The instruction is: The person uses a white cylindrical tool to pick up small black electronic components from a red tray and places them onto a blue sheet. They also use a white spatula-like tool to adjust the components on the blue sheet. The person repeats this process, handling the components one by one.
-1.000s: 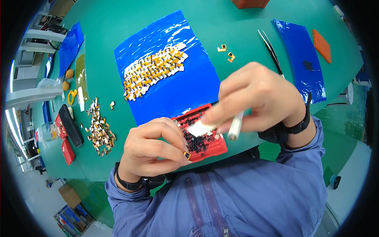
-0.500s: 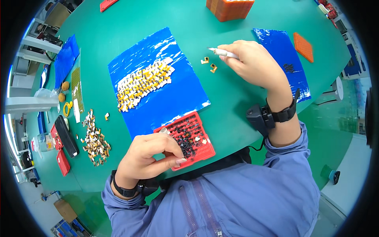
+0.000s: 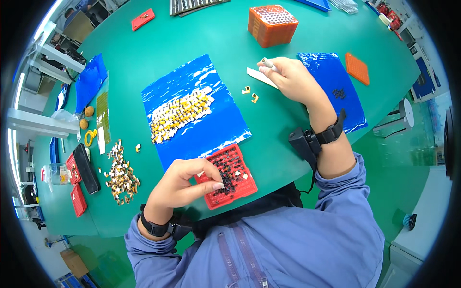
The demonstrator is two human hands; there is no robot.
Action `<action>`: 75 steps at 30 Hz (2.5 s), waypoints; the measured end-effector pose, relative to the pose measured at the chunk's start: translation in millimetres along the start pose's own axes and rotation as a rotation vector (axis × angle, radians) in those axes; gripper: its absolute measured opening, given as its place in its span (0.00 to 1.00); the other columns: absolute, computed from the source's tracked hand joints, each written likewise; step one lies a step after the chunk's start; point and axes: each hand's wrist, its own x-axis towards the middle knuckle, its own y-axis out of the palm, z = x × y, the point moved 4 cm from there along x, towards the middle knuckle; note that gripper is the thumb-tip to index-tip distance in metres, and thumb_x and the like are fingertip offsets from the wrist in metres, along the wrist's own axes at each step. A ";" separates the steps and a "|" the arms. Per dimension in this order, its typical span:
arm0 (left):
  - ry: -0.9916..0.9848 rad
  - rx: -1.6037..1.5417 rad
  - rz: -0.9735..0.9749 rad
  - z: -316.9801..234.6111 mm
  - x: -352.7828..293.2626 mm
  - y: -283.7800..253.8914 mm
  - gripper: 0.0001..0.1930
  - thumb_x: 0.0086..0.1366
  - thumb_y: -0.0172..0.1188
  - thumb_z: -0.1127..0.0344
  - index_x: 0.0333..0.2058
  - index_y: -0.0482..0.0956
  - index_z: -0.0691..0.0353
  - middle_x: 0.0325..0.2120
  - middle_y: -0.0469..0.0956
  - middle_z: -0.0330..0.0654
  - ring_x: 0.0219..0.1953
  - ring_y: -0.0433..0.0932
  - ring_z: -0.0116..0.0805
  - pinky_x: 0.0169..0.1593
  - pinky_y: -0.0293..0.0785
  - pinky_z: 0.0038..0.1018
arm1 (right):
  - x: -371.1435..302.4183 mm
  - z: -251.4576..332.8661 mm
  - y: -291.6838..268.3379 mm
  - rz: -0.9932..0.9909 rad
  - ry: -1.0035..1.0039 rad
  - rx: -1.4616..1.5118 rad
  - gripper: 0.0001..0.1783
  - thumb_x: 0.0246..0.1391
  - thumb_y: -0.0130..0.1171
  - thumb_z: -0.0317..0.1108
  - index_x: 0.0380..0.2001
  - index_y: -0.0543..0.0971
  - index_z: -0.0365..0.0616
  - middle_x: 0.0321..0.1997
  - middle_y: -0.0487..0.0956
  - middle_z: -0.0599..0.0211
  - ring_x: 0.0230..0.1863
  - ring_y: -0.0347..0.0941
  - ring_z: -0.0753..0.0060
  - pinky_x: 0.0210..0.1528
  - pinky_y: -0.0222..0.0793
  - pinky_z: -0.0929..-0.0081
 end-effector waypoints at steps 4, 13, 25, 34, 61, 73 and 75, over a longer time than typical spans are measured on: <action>-0.062 -0.084 -0.118 8.1 -0.3 -1.8 0.04 0.56 0.63 0.73 0.31 0.78 0.65 0.24 0.78 0.36 0.26 0.75 0.21 0.30 0.69 0.18 | 2.9 -3.3 7.7 -0.019 0.028 0.191 0.15 0.55 0.52 0.40 0.26 0.76 0.37 0.19 0.74 0.54 0.20 0.67 0.59 0.25 0.61 0.66; -0.149 -0.198 -0.241 8.2 1.3 -0.3 0.02 0.60 0.58 0.76 0.32 0.75 0.67 0.22 0.75 0.32 0.23 0.71 0.13 0.24 0.66 0.12 | 7.3 -3.3 14.2 -0.049 -0.107 0.382 0.15 0.55 0.52 0.38 0.22 0.71 0.37 0.15 0.66 0.59 0.17 0.59 0.68 0.23 0.58 0.69; -0.166 0.445 -0.294 -19.2 36.5 -15.5 0.03 0.57 0.60 0.72 0.28 0.77 0.65 0.22 0.77 0.36 0.25 0.74 0.21 0.31 0.71 0.20 | 1.8 11.3 6.8 -0.064 -0.198 0.305 0.14 0.52 0.54 0.40 0.26 0.77 0.39 0.21 0.75 0.54 0.24 0.72 0.53 0.28 0.66 0.61; -0.170 0.852 -0.321 -1.0 89.5 -45.9 0.08 0.54 0.63 0.65 0.29 0.77 0.64 0.28 0.75 0.43 0.32 0.74 0.35 0.38 0.70 0.30 | 2.6 12.9 4.2 -0.096 -0.285 0.254 0.14 0.55 0.53 0.38 0.25 0.75 0.37 0.18 0.71 0.55 0.20 0.66 0.58 0.24 0.61 0.66; -0.182 0.558 -0.518 -20.7 10.3 -93.0 0.10 0.53 0.61 0.80 0.35 0.73 0.65 0.30 0.71 0.34 0.35 0.72 0.20 0.38 0.73 0.17 | 1.2 15.9 7.6 -0.020 -0.166 0.399 0.16 0.56 0.52 0.43 0.30 0.76 0.40 0.14 0.69 0.58 0.16 0.63 0.63 0.21 0.59 0.68; -0.477 1.087 -0.563 18.2 -110.2 -132.3 0.08 0.46 0.66 0.71 0.27 0.78 0.64 0.23 0.69 0.44 0.28 0.71 0.39 0.34 0.68 0.31 | -0.7 18.4 12.1 0.082 -0.129 0.404 0.15 0.57 0.53 0.40 0.32 0.77 0.37 0.15 0.67 0.68 0.19 0.61 0.80 0.22 0.59 0.77; -0.461 1.180 -0.573 18.1 -114.8 -129.2 0.07 0.47 0.65 0.72 0.26 0.77 0.64 0.24 0.69 0.44 0.28 0.71 0.38 0.34 0.68 0.30 | -0.6 18.3 13.0 0.090 -0.115 0.413 0.15 0.57 0.53 0.40 0.32 0.77 0.37 0.15 0.68 0.68 0.19 0.62 0.80 0.22 0.59 0.77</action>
